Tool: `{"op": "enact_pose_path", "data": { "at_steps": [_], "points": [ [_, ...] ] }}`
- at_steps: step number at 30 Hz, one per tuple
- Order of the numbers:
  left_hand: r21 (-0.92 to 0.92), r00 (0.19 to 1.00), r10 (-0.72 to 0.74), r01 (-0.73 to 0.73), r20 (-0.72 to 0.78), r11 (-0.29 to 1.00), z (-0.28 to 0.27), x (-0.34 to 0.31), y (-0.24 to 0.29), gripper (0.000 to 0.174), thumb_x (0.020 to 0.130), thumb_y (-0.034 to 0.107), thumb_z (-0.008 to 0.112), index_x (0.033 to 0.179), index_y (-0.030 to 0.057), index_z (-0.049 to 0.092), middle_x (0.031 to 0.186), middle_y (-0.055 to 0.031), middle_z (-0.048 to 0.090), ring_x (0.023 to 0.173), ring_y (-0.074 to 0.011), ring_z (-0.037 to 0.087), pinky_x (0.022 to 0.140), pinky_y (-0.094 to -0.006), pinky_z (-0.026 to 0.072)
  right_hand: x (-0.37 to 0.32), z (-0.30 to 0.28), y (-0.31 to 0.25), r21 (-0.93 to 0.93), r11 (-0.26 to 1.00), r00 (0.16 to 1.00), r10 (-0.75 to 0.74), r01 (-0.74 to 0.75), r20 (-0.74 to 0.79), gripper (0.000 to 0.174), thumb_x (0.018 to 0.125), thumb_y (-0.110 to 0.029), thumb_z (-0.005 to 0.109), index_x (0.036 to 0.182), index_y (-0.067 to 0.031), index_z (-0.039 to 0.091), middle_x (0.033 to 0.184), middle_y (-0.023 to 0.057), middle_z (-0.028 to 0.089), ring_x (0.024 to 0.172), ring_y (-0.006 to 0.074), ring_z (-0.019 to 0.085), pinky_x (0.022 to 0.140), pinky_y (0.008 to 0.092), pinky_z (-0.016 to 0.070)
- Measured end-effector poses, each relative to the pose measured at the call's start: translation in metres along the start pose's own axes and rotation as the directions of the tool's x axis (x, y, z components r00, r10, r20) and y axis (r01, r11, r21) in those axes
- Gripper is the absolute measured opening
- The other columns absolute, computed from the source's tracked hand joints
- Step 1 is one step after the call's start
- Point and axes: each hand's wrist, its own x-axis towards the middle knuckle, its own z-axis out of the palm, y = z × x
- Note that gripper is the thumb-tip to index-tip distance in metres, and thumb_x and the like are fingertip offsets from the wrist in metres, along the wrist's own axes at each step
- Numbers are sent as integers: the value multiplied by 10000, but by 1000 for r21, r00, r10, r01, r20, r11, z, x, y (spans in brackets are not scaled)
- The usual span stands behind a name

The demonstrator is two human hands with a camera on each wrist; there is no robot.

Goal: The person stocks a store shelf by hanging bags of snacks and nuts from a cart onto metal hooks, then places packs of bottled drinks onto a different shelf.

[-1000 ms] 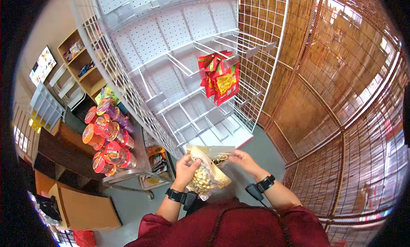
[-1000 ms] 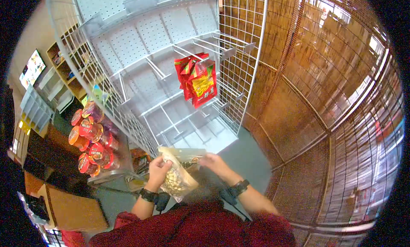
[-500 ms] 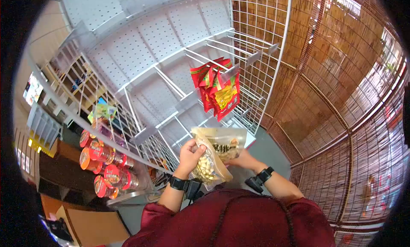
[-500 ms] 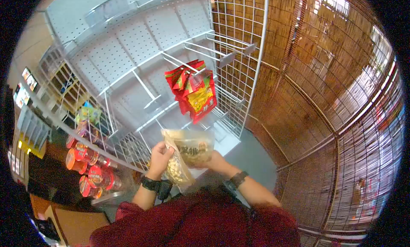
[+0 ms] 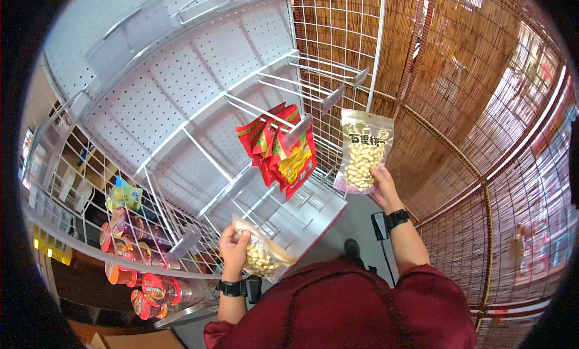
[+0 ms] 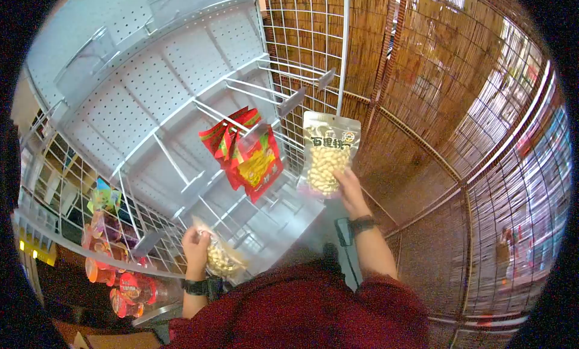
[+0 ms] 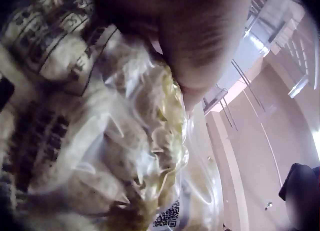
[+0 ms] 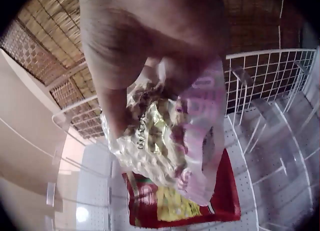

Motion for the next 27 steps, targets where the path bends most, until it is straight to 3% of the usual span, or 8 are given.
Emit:
{"op": "enact_pose_path", "data": {
  "at_steps": [4, 6, 8, 12, 17, 21, 27],
  "points": [
    [120, 996, 35, -26, -80, 992, 10, -3, 7, 190, 761, 114, 621, 894, -6, 555, 809, -5, 561, 726, -67, 499, 645, -209, 402, 38, -2, 12, -16, 998, 997, 66, -66, 31, 296, 847, -129, 501, 1116, -25, 436, 1070, 81, 529, 959, 192, 531, 822, 343, 447],
    [183, 995, 37, -20, -94, 983, 20, 0, 10, 179, 765, 117, 617, 883, -4, 558, 798, -3, 559, 721, -66, 495, 638, -208, 397, 56, -2, 14, 72, 993, 993, 93, -98, 69, 370, 812, -125, 551, 1135, 16, 440, 1089, 92, 519, 1002, 175, 490, 854, 289, 399],
    [210, 980, 98, -61, -172, 976, 32, 3, 10, 174, 768, 124, 615, 873, -3, 560, 802, 0, 560, 711, -62, 486, 628, -206, 389, 76, -7, 12, 65, 989, 990, 126, -130, 60, 355, 813, -118, 551, 1126, 11, 445, 1070, 82, 528, 984, 173, 500, 840, 291, 409],
    [163, 966, 47, -5, -255, 987, 61, 8, 13, 168, 769, 118, 611, 880, 5, 555, 794, 9, 557, 702, -56, 487, 618, -204, 388, 110, -14, 3, 36, 987, 972, 146, -155, 184, 354, 809, -101, 551, 1122, 17, 437, 1071, 80, 528, 983, 173, 503, 822, 314, 432],
    [321, 944, 52, 58, -325, 945, 91, 14, 15, 109, 772, 69, 570, 852, 0, 543, 773, 8, 541, 678, -51, 475, 585, -203, 385, 143, -17, -5, 23, 994, 959, 97, -107, 265, 362, 779, -29, 554, 1113, 34, 429, 1063, 114, 530, 950, 195, 530, 794, 324, 462],
    [244, 919, 31, 71, -393, 967, 112, 16, 9, 98, 771, 65, 570, 843, 3, 544, 757, 9, 532, 666, -50, 466, 581, -206, 385, 158, -18, -11, 16, 992, 937, 109, -121, 332, 363, 758, -3, 567, 1097, 35, 443, 1045, 120, 542, 933, 196, 542, 787, 319, 466],
    [216, 891, 60, 43, -450, 975, 141, 20, 4, 86, 762, 46, 567, 833, 3, 546, 747, 13, 530, 662, -52, 465, 591, -202, 383, 182, -17, -15, -103, 993, 950, 92, -64, 300, 256, 709, 12, 625, 952, 19, 546, 906, 75, 603, 829, 165, 578, 748, 277, 470]
  ]
}}
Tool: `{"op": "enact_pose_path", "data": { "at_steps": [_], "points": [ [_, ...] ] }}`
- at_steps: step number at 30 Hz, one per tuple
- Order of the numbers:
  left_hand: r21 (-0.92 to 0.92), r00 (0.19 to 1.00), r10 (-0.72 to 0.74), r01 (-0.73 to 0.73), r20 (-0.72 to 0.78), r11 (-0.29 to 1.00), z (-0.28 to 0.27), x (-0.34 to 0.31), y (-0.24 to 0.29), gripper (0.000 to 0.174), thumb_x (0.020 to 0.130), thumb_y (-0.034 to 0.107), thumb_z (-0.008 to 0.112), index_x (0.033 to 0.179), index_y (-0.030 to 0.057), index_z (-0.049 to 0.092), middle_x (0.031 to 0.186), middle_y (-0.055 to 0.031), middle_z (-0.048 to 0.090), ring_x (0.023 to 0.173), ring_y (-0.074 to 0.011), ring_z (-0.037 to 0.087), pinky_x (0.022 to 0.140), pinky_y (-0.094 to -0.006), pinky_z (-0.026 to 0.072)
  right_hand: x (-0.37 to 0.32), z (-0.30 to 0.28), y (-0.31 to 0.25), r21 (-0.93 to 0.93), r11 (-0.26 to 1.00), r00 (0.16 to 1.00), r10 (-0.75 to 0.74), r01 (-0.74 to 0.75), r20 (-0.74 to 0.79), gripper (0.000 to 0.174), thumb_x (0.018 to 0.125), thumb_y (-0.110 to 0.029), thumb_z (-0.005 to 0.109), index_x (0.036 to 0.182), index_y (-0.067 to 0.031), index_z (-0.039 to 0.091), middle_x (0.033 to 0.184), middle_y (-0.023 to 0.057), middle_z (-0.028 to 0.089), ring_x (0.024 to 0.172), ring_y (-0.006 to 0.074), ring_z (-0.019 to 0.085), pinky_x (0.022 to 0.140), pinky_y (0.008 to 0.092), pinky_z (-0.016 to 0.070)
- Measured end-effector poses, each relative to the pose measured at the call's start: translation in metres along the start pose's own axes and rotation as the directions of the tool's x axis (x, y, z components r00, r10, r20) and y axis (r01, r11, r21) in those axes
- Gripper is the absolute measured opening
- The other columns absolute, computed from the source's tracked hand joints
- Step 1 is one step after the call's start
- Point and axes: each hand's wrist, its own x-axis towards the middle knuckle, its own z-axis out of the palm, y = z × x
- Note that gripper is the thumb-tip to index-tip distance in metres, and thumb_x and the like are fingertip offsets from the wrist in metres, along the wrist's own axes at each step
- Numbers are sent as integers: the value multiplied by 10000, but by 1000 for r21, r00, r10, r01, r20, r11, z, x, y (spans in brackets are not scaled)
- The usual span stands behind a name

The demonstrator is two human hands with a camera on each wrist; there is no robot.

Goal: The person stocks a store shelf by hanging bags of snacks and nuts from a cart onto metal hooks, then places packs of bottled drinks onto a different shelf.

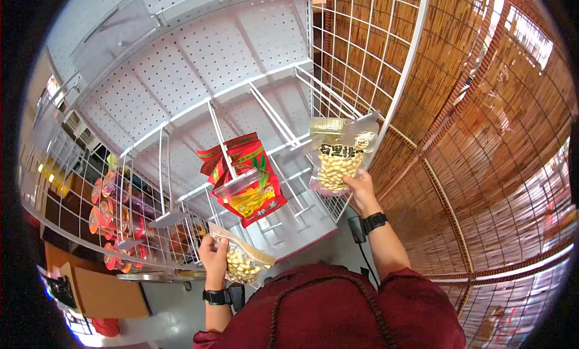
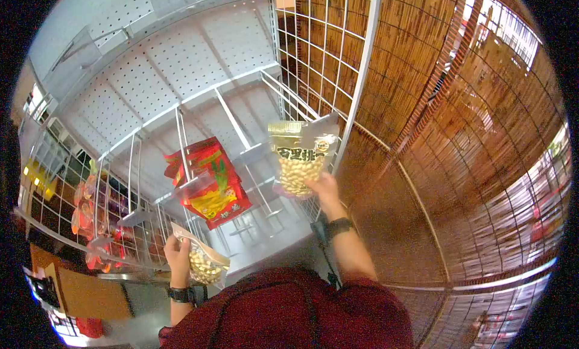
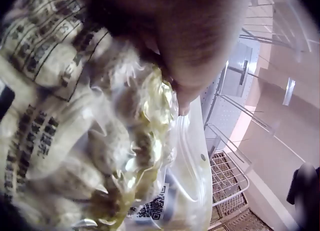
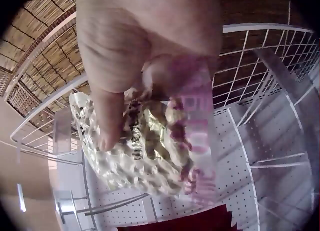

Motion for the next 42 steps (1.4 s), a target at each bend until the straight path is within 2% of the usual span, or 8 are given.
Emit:
{"op": "enact_pose_path", "data": {
  "at_steps": [7, 8, 9, 11, 23, 27, 32, 42],
  "points": [
    [-16, 999, -38, 37, -37, 999, 26, -10, -2, 109, 756, 52, 576, 846, -5, 553, 770, -3, 554, 680, -61, 488, 610, -204, 395, 15, -17, 3, -103, 995, 999, -10, 14, 32, 281, 694, 38, 613, 963, 30, 532, 932, 88, 587, 809, 155, 572, 718, 267, 467],
    [-13, 999, -27, 26, -38, 1000, 29, -12, -2, 119, 756, 62, 582, 849, -8, 555, 772, -7, 559, 684, -62, 492, 609, -205, 401, 16, -21, 1, -149, 988, 996, 56, -44, 75, 361, 731, 28, 597, 1070, 36, 472, 1045, 84, 546, 911, 168, 542, 818, 290, 433],
    [-10, 999, -16, 15, -36, 1000, 31, -13, -3, 130, 757, 72, 588, 851, -11, 556, 775, -12, 564, 689, -63, 496, 608, -207, 406, 15, -20, -1, -151, 987, 995, 62, -49, 82, 361, 731, 28, 597, 1070, 36, 472, 1045, 84, 546, 911, 168, 542, 818, 290, 433],
    [21, 999, -15, 16, -46, 1000, 36, -13, 3, 139, 757, 82, 593, 853, -12, 557, 771, -14, 567, 694, -63, 497, 617, -211, 413, 15, -17, -2, -27, 1000, 1000, 5, -5, 22, 271, 702, 39, 595, 966, 33, 532, 929, 88, 587, 803, 152, 570, 714, 259, 464],
    [23, 998, 1, 0, -64, 1000, 48, -12, 6, 139, 744, 81, 608, 835, -13, 560, 754, -8, 558, 693, -64, 485, 627, -212, 400, 22, -30, -3, -129, 990, 977, 85, -60, 198, 342, 674, 73, 588, 1006, 28, 522, 965, 81, 582, 848, 160, 563, 776, 274, 448],
    [69, 998, -14, 19, -67, 997, 48, -14, 6, 131, 740, 72, 611, 826, -14, 561, 741, -8, 554, 676, -62, 479, 607, -213, 398, 23, -36, -7, -85, 995, 984, 68, -55, 164, 346, 659, 112, 565, 991, 20, 531, 935, 76, 591, 819, 160, 575, 735, 273, 468],
    [107, 998, -21, 27, -61, 994, 54, -15, 20, 144, 736, 71, 616, 838, -18, 565, 743, -10, 554, 667, -64, 481, 600, -217, 400, 33, -29, -12, 19, 999, 988, -48, 46, 145, 395, 679, 102, 553, 1062, 27, 487, 986, 79, 574, 817, 159, 574, 733, 279, 472],
    [84, 999, 1, 3, -49, 996, 50, -16, 16, 197, 737, 94, 618, 886, -26, 569, 769, -20, 563, 695, -81, 497, 641, -226, 408, 37, -28, 1, 114, 992, 987, 40, -58, 156, 368, 701, 83, 554, 1057, 30, 476, 1017, 92, 549, 886, 175, 547, 788, 284, 447]
  ]
}}
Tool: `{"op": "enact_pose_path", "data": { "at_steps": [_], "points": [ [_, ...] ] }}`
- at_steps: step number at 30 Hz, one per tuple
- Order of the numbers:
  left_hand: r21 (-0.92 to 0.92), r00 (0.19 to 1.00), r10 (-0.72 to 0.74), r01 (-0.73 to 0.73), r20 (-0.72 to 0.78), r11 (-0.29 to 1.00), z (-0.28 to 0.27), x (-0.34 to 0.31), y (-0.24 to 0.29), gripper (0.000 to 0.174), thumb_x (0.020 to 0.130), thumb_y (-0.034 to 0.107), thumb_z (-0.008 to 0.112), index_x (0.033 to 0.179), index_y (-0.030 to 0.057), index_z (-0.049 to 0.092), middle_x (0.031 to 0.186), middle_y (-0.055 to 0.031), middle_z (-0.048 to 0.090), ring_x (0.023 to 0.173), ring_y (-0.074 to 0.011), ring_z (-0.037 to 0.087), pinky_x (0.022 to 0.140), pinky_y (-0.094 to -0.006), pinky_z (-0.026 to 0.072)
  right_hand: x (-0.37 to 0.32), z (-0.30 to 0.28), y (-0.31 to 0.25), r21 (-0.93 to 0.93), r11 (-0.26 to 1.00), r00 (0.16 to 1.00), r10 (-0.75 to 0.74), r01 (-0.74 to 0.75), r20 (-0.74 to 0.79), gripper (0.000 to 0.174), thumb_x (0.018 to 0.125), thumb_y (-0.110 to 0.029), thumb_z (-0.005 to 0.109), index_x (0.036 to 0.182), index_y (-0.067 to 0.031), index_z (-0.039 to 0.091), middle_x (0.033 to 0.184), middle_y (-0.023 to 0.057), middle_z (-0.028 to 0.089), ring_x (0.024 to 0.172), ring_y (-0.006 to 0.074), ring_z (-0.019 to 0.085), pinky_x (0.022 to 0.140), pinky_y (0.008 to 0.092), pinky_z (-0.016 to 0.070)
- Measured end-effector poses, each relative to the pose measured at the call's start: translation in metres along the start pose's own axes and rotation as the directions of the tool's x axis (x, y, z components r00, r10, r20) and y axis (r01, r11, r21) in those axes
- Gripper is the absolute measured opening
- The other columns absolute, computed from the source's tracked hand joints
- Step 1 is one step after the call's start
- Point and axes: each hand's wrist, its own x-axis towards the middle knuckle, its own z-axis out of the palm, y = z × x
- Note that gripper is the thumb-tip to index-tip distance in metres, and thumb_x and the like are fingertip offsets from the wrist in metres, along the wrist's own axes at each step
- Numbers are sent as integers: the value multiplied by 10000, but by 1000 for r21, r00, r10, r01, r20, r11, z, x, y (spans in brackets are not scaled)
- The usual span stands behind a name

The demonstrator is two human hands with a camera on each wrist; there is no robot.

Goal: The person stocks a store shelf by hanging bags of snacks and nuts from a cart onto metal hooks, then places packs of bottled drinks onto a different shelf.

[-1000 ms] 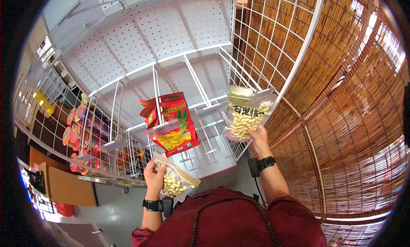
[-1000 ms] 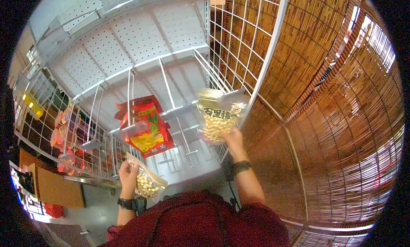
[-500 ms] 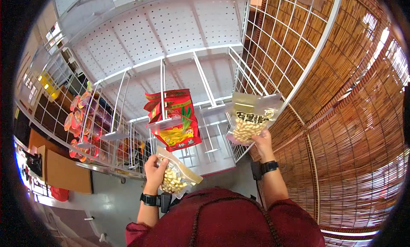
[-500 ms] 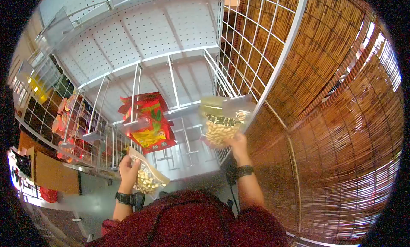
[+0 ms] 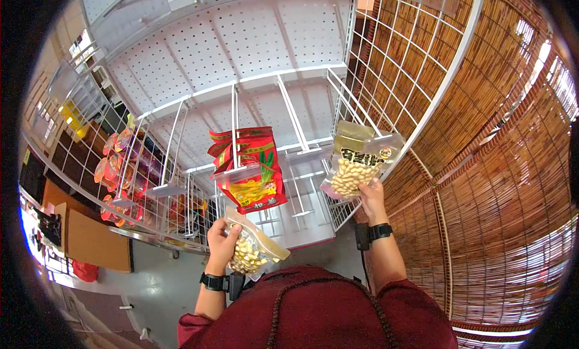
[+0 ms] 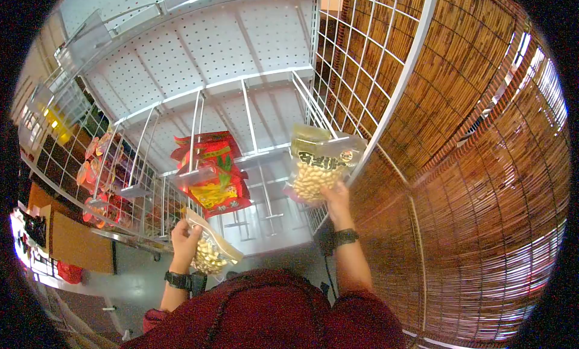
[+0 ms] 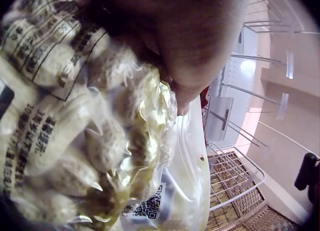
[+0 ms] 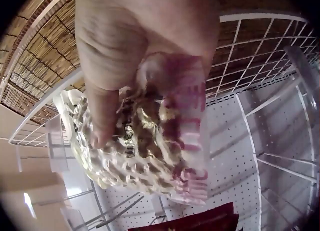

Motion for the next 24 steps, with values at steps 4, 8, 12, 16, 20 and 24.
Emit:
{"op": "enact_pose_path", "data": {
  "at_steps": [4, 8, 12, 16, 20, 24],
  "points": [
    [38, 1000, 6, -5, -7, 999, -3, -4, -1, 199, 738, 102, 616, 884, -26, 571, 775, -24, 566, 701, -81, 497, 643, -224, 406, -5, 4, -1, 9, 1000, 1000, -18, 18, 4, 356, 708, 84, 548, 1051, 23, 477, 1012, 89, 553, 887, 174, 548, 796, 294, 447],
    [41, 1000, 5, -4, -21, 999, -3, -5, -1, 189, 740, 114, 619, 861, -23, 572, 761, -22, 558, 694, -77, 489, 630, -222, 401, -6, 0, 0, 9, 1000, 1000, -17, 17, 22, 357, 721, 75, 550, 1063, 15, 470, 1017, 82, 549, 895, 172, 545, 795, 290, 447],
    [20, 1000, 1, 0, -24, 1000, -3, -6, -7, 177, 737, 120, 628, 825, -19, 564, 727, -13, 537, 668, -74, 471, 609, -223, 394, 2, 3, -3, -23, 1000, 1000, 10, -10, 3, 347, 732, 51, 565, 1064, 13, 470, 1019, 78, 548, 891, 168, 546, 793, 287, 448],
    [11, 998, 44, -44, -46, 999, 0, -7, -10, 173, 730, 120, 640, 786, -16, 550, 694, -4, 511, 642, -72, 452, 588, -223, 385, 19, -3, 7, -51, 998, 999, 41, -39, 32, 435, 744, -30, 608, 1134, 12, 421, 1088, 82, 515, 973, 173, 509, 849, 303, 410],
    [28, 998, 30, -29, -47, 999, -1, -7, -16, 174, 728, 115, 640, 794, -20, 552, 692, -8, 521, 638, -71, 459, 579, -219, 389, 26, -9, 17, -49, 997, 993, 61, -56, 105, 512, 783, -147, 611, 1204, -4, 357, 1150, 74, 469, 1034, 182, 469, 902, 317, 366],
    [41, 999, -6, 8, -54, 999, 2, -5, -2, 162, 723, 100, 637, 815, -15, 568, 720, -16, 549, 664, -72, 483, 597, -219, 400, 25, -14, 22, -71, 985, 984, 160, -155, 75, 392, 882, -241, 456, 1192, -19, 366, 1143, 71, 465, 1028, 191, 474, 855, 319, 399]
  ]
}}
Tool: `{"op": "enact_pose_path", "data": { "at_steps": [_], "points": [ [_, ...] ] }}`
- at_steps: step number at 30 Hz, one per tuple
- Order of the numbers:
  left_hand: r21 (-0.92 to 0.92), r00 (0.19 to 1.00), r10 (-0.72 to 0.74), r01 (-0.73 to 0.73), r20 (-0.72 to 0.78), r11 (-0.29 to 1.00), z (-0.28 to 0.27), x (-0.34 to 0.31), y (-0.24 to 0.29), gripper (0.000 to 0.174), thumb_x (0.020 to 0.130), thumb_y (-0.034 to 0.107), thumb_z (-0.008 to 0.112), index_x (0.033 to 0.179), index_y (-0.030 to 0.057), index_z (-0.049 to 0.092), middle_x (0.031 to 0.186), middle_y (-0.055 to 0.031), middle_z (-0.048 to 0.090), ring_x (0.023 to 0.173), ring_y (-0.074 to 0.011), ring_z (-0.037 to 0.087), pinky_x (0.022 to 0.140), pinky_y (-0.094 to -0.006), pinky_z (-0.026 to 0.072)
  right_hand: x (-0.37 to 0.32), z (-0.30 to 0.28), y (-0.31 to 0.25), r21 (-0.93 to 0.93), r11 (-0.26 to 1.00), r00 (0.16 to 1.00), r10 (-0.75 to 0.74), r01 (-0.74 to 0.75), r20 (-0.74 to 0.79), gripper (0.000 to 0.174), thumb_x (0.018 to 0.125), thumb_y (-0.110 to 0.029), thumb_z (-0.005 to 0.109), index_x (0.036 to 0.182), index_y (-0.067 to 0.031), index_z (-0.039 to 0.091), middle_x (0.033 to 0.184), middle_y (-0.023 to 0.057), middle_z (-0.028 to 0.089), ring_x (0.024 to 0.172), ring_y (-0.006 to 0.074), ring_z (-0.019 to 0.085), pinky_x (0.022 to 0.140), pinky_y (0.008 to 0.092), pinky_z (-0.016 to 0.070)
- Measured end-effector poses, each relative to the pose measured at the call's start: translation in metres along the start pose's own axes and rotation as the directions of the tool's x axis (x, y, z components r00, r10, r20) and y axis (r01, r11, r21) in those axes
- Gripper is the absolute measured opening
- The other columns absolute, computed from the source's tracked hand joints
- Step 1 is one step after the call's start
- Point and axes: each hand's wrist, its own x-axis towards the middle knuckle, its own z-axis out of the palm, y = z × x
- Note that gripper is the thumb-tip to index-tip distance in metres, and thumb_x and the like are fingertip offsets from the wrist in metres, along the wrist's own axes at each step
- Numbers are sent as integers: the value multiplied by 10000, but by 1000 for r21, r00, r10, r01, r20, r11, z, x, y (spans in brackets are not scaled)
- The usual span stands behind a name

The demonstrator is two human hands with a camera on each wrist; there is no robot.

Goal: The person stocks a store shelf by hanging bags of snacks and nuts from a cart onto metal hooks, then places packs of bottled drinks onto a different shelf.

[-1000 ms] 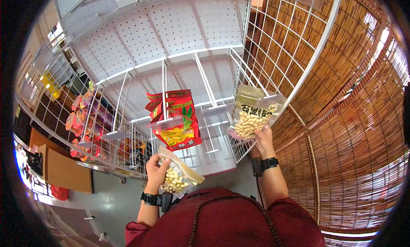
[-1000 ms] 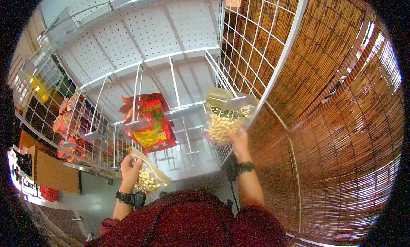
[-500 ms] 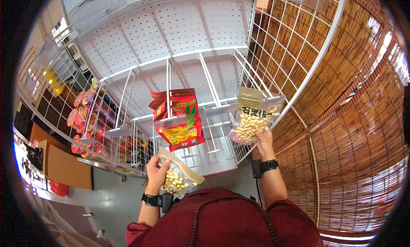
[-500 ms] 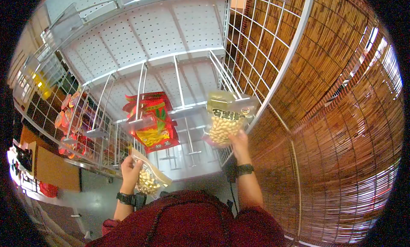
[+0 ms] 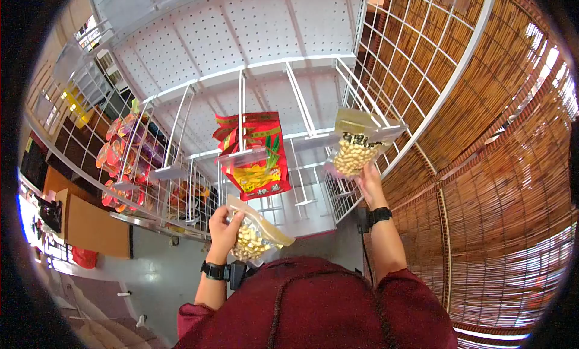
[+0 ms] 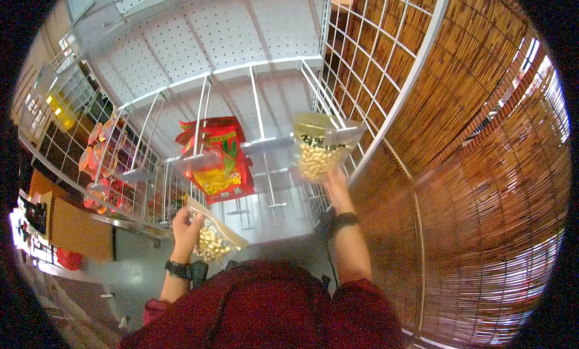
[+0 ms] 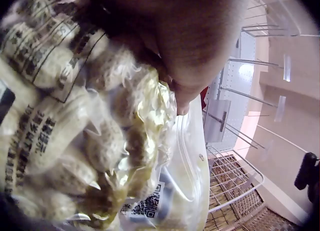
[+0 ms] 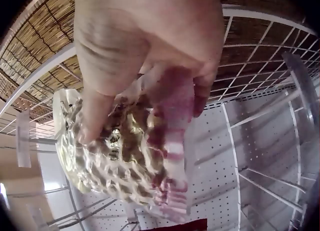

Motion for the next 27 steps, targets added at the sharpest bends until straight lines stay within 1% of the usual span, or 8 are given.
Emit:
{"op": "enact_pose_path", "data": {
  "at_steps": [6, 11, 15, 16, 18, 21, 25, 27],
  "points": [
    [19, 997, 75, -76, 37, 997, 6, 6, 6, 152, 728, 104, 633, 813, -9, 577, 732, -38, 562, 681, -84, 496, 623, -235, 404, -17, -1, -6, -72, 988, 985, 131, -139, -111, 479, 886, -358, 410, 1165, 31, 384, 1079, 182, 520, 936, 240, 544, 746, 300, 453],
    [-15, 995, 63, -62, 81, 998, 19, 11, 15, 166, 734, 115, 633, 842, -4, 588, 752, -47, 578, 689, -98, 518, 629, -242, 415, -38, 0, -3, -190, 949, 956, 214, -252, -202, 497, 861, -401, 444, 1118, 25, 451, 1007, 156, 561, 836, 205, 578, 694, 283, 460],
    [-46, 993, 74, -70, 92, 996, 36, 15, 15, 141, 763, 117, 622, 832, -1, 586, 781, -40, 592, 698, -68, 519, 617, -224, 420, -55, 20, 3, -316, 902, 953, 300, -294, -31, 409, 842, -333, 499, 1093, -10, 504, 963, 99, 585, 827, 168, 575, 693, 262, 446],
    [-83, 993, 76, -68, 93, 994, 40, 15, 16, 135, 763, 118, 624, 815, 0, 581, 759, -30, 590, 677, -64, 516, 602, -220, 420, -60, 31, 2, -327, 918, 939, 294, -226, 177, 383, 836, -268, 518, 1100, 8, 495, 971, 100, 579, 858, 162, 565, 724, 269, 451],
    [-153, 992, 102, -91, 68, 984, 53, 17, 15, 147, 762, 136, 634, 751, 9, 560, 660, -1, 570, 587, -47, 492, 523, -203, 400, -70, 57, -5, -487, 872, 857, 294, -58, 424, 420, 750, -117, 625, 1120, 19, 479, 1032, 87, 563, 962, 164, 525, 830, 289, 421],
    [-156, 991, -61, 79, 119, 985, 62, 17, 25, 166, 764, 153, 638, 727, 15, 553, 610, 17, 544, 542, -26, 457, 472, -190, 363, -77, 66, 18, -361, 924, 744, 328, -125, 582, 542, 668, -73, 696, 1151, 2, 462, 1065, 82, 554, 981, 155, 513, 848, 270, 407],
    [-197, 998, 34, -23, 56, 980, 80, 18, 21, 186, 765, 171, 641, 719, 12, 556, 594, 33, 530, 532, -9, 437, 451, -184, 341, -93, 111, -9, -543, 751, 630, 637, -377, 444, 659, 613, -49, 734, 1189, -10, 415, 1131, 66, 514, 1026, 154, 490, 885, 282, 388],
    [-194, 996, 36, -20, 77, 981, 86, 18, 25, 175, 777, 163, 628, 728, 8, 565, 618, 36, 536, 543, -11, 430, 457, -183, 340, -95, 104, 8, -508, 794, 668, 579, -333, 467, 655, 613, -49, 733, 1184, -11, 414, 1134, 70, 511, 1010, 154, 502, 871, 295, 403]
  ]
}}
